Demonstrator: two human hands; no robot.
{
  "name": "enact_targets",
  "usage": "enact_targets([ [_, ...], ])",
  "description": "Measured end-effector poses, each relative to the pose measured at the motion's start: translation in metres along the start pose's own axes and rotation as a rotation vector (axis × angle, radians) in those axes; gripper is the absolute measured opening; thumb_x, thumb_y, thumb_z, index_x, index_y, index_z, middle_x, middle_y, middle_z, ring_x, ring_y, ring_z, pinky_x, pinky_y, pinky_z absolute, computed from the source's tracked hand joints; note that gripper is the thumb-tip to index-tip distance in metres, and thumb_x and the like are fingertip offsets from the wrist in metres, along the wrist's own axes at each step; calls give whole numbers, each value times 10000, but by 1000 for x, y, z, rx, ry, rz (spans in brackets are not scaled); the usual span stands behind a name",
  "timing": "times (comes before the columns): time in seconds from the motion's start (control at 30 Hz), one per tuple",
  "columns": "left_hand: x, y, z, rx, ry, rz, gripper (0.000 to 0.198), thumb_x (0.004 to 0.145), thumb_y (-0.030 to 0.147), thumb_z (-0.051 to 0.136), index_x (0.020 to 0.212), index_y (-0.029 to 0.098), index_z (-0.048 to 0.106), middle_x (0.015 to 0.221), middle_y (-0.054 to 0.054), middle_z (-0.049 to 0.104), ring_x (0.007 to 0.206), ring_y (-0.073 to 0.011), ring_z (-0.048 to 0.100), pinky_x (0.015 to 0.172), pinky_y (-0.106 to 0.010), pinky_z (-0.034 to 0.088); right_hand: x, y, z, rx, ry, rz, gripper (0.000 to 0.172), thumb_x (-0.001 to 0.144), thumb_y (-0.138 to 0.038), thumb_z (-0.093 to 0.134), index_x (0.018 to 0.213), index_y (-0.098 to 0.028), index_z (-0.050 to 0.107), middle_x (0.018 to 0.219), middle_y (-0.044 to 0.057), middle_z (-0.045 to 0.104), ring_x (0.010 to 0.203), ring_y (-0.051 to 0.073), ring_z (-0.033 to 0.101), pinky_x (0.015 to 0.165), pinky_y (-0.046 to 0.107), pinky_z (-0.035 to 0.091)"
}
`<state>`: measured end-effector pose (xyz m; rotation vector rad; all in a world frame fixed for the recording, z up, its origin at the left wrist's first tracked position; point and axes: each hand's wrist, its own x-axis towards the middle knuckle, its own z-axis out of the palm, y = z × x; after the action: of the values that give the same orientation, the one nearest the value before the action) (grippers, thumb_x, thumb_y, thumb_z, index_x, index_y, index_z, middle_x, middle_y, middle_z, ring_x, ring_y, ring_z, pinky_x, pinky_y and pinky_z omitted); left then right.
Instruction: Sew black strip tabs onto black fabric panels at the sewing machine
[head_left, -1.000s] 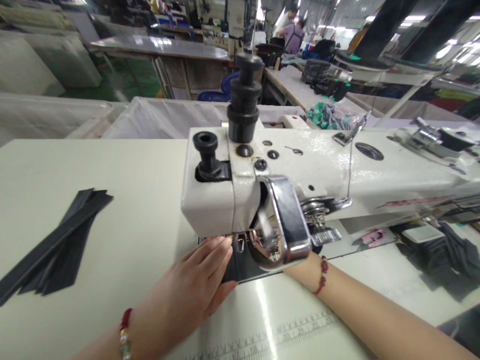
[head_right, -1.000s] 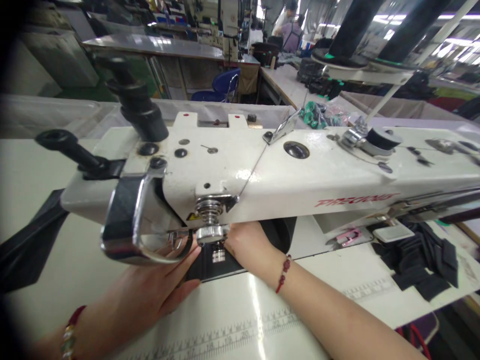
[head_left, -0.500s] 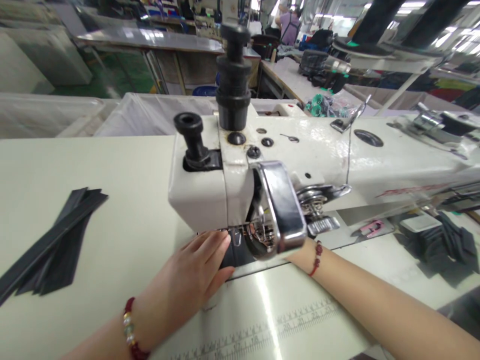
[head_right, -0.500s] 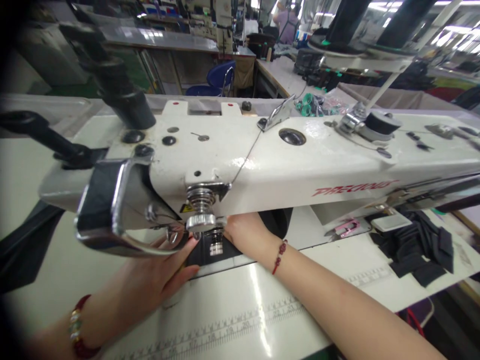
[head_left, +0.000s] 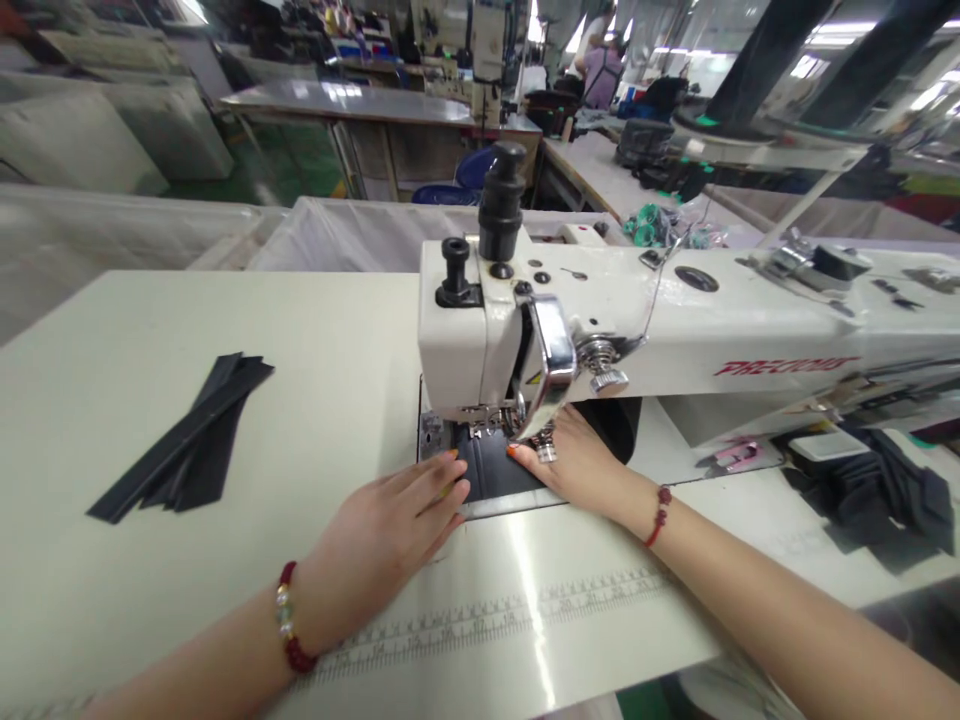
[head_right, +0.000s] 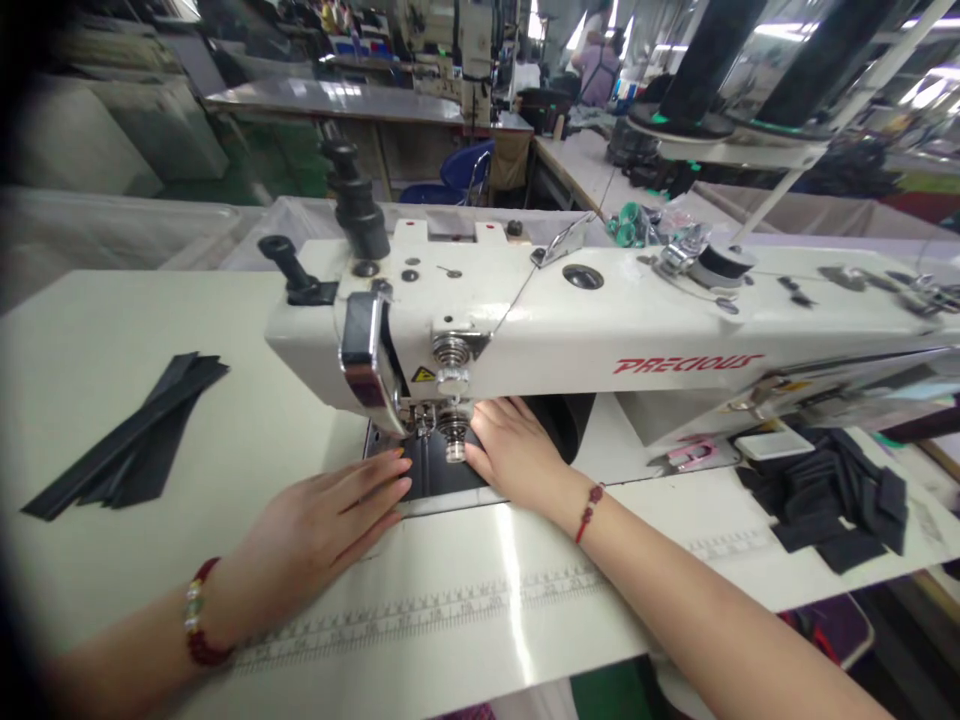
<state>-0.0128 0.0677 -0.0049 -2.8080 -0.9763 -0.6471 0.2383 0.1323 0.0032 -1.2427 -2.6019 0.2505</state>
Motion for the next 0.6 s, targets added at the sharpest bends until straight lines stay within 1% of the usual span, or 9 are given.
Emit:
enact_targets([
  [0.13, -2, -2, 3, 74, -38, 50, 252, 889, 71, 526, 1128, 53, 604, 1195, -174, 611, 1133, -307, 572, 825, -412, 585, -3, 3, -2, -88, -12, -29, 244, 945, -363, 468, 993, -161, 597, 1080, 102, 618, 1054, 259, 514, 974, 415, 377],
  [0.23, -2, -4, 3, 79, -34, 94, 259, 885, 38, 494, 1119, 37, 606, 1187, -183, 617, 1131, -303, 578, 840, -412, 580, -2, 3, -2, -92, -11, -30, 301, 949, -378, 460, 1100, -147, 580, 1141, 105, 604, 1088, 255, 496, 1008, 403, 348],
  [0.33, -1, -4, 1, 93, -34, 111, 268, 898, 33, 452, 1118, 39, 605, 1189, -184, 618, 1136, -297, 579, 850, -413, 576, -1, 2, -3, -86, -5, -22, 333, 953, -376, 451, 1160, -140, 564, 1185, 119, 587, 1123, 252, 480, 1025, 404, 328],
  [0.4, 0, -4, 1, 98, -59, 114, 277, 906, 33, 430, 1124, 41, 601, 1203, -187, 610, 1143, -293, 576, 848, -410, 576, -2, 0, -3, -83, -2, -17, 341, 952, -366, 452, 1183, -137, 554, 1202, 124, 579, 1141, 249, 472, 1030, 403, 320],
  [0.47, 0, -4, 1, 97, -81, 115, 261, 920, 66, 438, 1125, 35, 596, 1202, -193, 608, 1138, -295, 579, 847, -412, 577, -2, -2, -4, -89, -2, -9, 331, 950, -362, 459, 1166, -132, 560, 1182, 126, 588, 1137, 249, 475, 1028, 401, 321],
  [0.53, 0, -4, 1, 94, -95, 110, 256, 927, 91, 452, 1137, 35, 588, 1202, -191, 608, 1133, -293, 582, 856, -411, 574, -3, -2, -5, -100, -6, 6, 305, 947, -367, 465, 1098, -130, 582, 1118, 124, 611, 1112, 252, 489, 1010, 400, 336],
  [0.6, -1, -5, 1, 88, -96, 104, 270, 926, 75, 435, 1154, 46, 577, 1218, -184, 601, 1146, -283, 575, 871, -402, 568, -3, -3, -5, -106, -20, 18, 271, 948, -367, 464, 1012, -142, 601, 1053, 115, 629, 1074, 253, 509, 987, 399, 351],
])
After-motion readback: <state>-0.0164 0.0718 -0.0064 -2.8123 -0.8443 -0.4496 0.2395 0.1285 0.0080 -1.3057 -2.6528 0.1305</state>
